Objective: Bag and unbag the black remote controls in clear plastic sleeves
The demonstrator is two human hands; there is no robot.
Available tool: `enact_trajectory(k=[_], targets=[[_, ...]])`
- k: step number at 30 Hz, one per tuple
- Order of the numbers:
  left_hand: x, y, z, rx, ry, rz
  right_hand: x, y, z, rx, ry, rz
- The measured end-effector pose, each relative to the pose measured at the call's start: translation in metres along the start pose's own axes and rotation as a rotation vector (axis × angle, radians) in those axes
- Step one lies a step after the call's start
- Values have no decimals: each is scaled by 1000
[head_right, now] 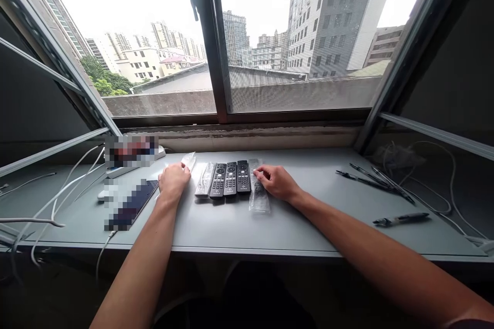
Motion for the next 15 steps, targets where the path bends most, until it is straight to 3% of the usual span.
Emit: enact_trajectory(k=[5, 10, 13, 15], targets=[[5, 4, 19, 123, 33, 30, 1, -1, 0, 26, 45, -4], [10, 20, 44, 743, 281, -36, 0, -7, -2, 2, 112, 49], [6, 41, 48, 1256, 150, -56, -4, -22, -7, -134, 126, 89], [2, 57, 50, 1501, 17, -48, -9, -34, -14, -270, 69, 75]])
Point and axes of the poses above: each hand's wrist, its own x-axis away from the middle knuckle, its own z-axis out of the back of the hand, y = z × x, the point moved 2 cm from there along -x, towards the middle knuckle, and after that the axes turned 13 degrees about -x, right-handed, at the moved point
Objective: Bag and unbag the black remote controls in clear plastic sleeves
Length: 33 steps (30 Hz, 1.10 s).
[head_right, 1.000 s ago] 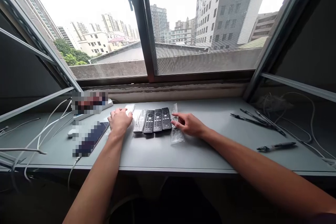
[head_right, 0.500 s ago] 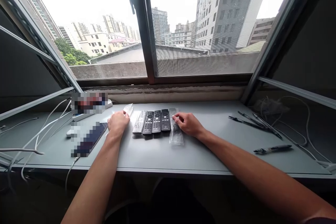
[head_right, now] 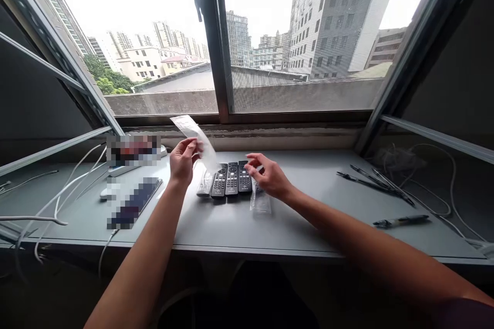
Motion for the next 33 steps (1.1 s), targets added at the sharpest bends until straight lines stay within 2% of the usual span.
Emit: enact_trajectory(k=[3, 5, 7, 10, 15, 17, 20, 23, 27, 33], targets=[[-7, 4, -21, 171, -96, 139, -10, -7, -17, -211, -56, -144], [-9, 5, -32, 214, -119, 162, -17, -8, -29, -412, -127, -198], [-6, 2, -39, 228, -140, 167, -23, -5, -37, -540, -72, -213], [7, -7, -44, 235, -179, 164, -27, 2, -43, -527, 79, -224], [25, -17, -41, 78, -453, 205, -22, 4, -45, -415, 38, -140], [23, -20, -35, 19, -415, 181, -18, 6, -43, -312, 52, -53], [13, -28, -25, 2, -197, 175, -11, 7, -38, -1, 82, 216], [7, -35, -18, -7, -79, 193, -4, 4, -36, 247, 44, 435], [8, -37, -18, -56, -85, 157, -1, -3, -39, 354, -15, 487], [14, -35, -26, -120, -203, 68, -3, 1, -42, 344, -54, 502]])
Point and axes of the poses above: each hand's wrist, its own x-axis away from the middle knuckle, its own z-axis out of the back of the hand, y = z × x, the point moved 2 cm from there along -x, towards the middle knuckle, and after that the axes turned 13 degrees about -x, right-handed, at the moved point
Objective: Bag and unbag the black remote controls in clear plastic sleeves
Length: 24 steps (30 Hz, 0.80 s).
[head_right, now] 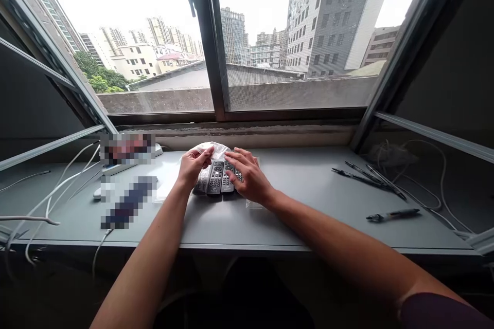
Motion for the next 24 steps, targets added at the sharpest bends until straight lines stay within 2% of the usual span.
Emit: enact_trajectory(k=[6, 8, 12, 15, 20, 24], targets=[[8, 11, -8, -64, -215, -24, 2, 2, -4, -30, -71, 10], [8, 12, -8, -17, -203, 14, 3, -1, -4, -42, -103, 13], [4, 10, -1, 169, -28, 146, 6, -6, -3, -83, -124, -3], [3, 9, 2, 260, 25, 214, 6, -10, -2, -158, -107, -51], [7, 12, -2, 280, -44, 219, 3, -20, 0, -355, -79, -244], [9, 13, -5, 292, -133, 198, 3, -23, 2, -428, -100, -281]])
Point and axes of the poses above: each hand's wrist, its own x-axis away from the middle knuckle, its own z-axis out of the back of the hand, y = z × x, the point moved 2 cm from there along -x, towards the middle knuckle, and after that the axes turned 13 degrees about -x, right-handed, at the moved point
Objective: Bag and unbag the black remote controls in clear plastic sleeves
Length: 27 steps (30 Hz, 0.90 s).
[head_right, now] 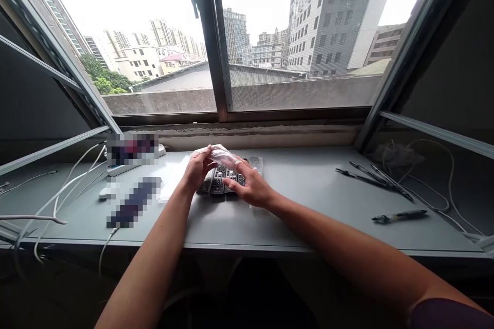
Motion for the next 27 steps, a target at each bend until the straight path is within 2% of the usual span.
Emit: enact_trajectory(k=[5, 11, 13, 16, 18, 24, 27], targets=[[-2, 0, 6, 65, 86, -2, 0, 6, 1, 13, -26, -22], [-1, -1, 1, 35, -29, -7, 0, 6, 2, 42, -57, -3], [-3, -2, 4, 98, 36, -12, 1, 6, 2, 49, -62, -35], [-9, -3, 16, 234, 226, -2, 2, 5, 2, 56, -82, -61], [-13, -4, 23, 305, 310, 12, 3, 4, 3, 62, -90, -70], [-16, -6, 30, 350, 407, 8, 3, 3, 4, 43, -81, -92], [-16, -7, 31, 353, 401, 7, 3, 4, 5, 27, -88, -90]])
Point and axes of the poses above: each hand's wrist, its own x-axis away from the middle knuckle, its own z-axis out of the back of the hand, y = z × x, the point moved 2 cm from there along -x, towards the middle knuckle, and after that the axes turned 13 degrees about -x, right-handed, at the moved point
